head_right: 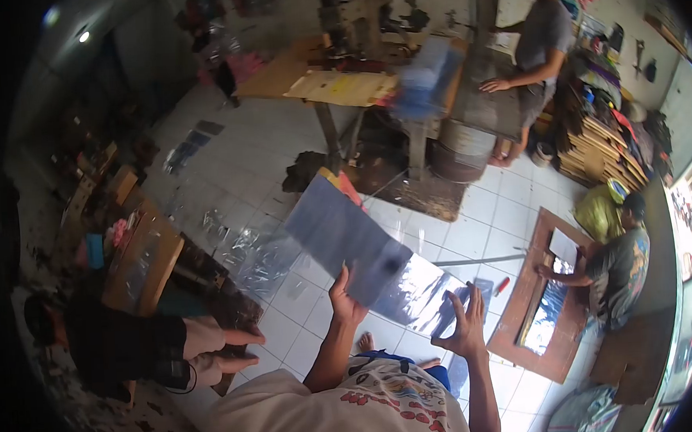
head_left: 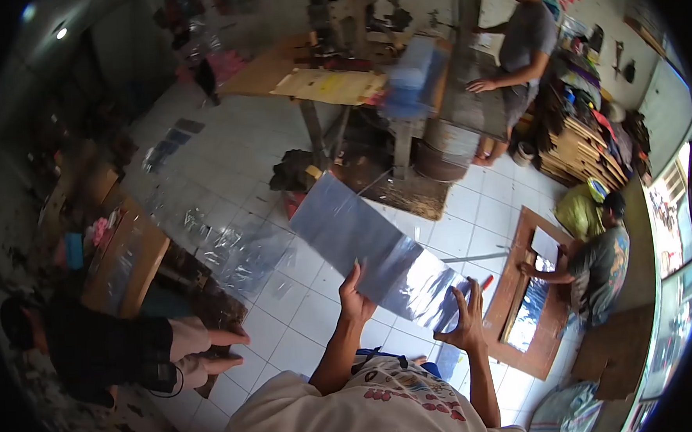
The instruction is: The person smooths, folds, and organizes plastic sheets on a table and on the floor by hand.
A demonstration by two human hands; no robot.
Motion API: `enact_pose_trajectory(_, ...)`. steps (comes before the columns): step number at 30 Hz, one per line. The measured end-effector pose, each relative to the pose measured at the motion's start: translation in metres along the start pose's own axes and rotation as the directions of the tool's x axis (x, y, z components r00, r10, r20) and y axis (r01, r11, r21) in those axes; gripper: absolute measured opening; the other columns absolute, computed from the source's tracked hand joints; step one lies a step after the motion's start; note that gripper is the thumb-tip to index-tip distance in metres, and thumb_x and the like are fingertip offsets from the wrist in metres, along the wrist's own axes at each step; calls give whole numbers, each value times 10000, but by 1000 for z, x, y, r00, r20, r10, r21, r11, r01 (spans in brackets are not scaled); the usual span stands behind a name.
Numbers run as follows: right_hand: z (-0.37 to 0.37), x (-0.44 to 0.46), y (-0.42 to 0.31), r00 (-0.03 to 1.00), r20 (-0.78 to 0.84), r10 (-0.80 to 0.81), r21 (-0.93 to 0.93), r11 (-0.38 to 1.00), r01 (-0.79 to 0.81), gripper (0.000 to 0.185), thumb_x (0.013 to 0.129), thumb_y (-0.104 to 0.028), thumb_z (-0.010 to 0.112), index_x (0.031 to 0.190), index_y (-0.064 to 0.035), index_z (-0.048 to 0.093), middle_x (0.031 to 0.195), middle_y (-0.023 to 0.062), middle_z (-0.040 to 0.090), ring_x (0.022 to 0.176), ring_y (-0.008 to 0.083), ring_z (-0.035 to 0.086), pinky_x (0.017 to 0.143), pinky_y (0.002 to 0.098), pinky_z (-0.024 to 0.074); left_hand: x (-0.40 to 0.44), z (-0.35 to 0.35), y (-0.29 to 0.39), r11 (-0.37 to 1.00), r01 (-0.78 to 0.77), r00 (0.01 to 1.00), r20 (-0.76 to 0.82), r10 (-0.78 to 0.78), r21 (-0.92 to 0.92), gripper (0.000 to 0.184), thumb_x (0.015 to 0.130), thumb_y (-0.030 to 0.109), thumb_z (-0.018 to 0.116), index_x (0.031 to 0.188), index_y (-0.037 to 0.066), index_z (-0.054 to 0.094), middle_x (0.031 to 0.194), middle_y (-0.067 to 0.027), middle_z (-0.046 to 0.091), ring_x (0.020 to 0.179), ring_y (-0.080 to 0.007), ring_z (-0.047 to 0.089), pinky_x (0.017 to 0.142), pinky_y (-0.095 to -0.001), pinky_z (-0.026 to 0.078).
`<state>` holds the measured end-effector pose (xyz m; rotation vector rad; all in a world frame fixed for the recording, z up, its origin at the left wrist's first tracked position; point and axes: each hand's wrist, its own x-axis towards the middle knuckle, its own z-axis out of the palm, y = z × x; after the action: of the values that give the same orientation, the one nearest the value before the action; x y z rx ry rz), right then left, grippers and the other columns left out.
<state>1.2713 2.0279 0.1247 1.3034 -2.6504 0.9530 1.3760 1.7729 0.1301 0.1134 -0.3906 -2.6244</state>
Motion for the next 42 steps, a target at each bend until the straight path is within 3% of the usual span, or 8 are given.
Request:
enact_pose_trajectory(4,58,37,-44,977,187,-100,88,992,85,1111,379,-295,893,1367,-147,410,1444,327,239,1345,508,238,1110,578,237,-32,-16,96,958,-218,973,-40,229,188,369,925,193,607,1253,33,553,1212,-96,604,1111,-219,573,964,-358,445)
enact_pose_trajectory(6,93,51,-66,951,272,-149,169,980,105,1115,395,-301,892,1377,-144,390,1436,325,242,1333,514,253,1106,571,252,-47,-56,154,812,-357,933,131,336,461,384,887,124,649,1247,34,552,1150,-72,611,1045,-188,576,917,-336,447)
enact_pose_trajectory(8,130,59,-84,931,307,-199,237,963,128,1128,401,-312,897,1385,-137,374,1434,322,237,1320,517,271,1095,563,278,-62,-23,188,619,-330,893,23,449,713,397,845,66,707,1208,17,553,1041,-28,601,929,-120,552,841,-288,435)
enact_pose_trajectory(14,200,96,-141,864,362,-351,389,899,203,1111,445,-270,878,1393,-71,334,1423,338,276,1302,521,318,1072,554,318,-67,26,263,216,-378,758,167,631,900,358,884,170,700,1164,-9,567,996,-29,629,899,-100,564,809,-273,453)
enact_pose_trajectory(23,329,193,-201,863,324,-388,416,877,238,1192,468,-241,907,1416,17,233,1389,291,332,1291,470,343,1067,512,336,35,21,353,113,-230,751,102,653,967,288,914,169,658,1127,-15,601,1028,-48,673,932,-97,596,836,-267,474)
enact_pose_trajectory(30,391,314,-225,792,357,-495,492,820,291,1244,511,-326,913,1432,31,156,1389,332,305,1296,506,330,1076,529,339,140,1,423,54,-362,685,227,692,930,335,913,180,665,1164,-25,579,1027,-78,674,936,-110,598,844,-284,472)
enact_pose_trajectory(39,465,435,-274,726,430,-537,433,828,357,1232,527,-366,901,1464,-78,155,1410,351,226,1326,536,259,1063,579,311,177,-49,523,183,-185,513,-64,856,965,286,863,114,712,1100,-1,601,1015,-43,666,906,-105,604,828,-279,487)
enact_pose_trajectory(42,495,464,-280,704,443,-555,432,820,375,1162,506,-365,900,1433,-95,253,1423,344,211,1344,535,227,1064,587,298,174,-67,562,152,-280,519,17,855,948,633,829,49,722,1375,-10,408,1095,-46,629,957,-118,592,881,-270,468)
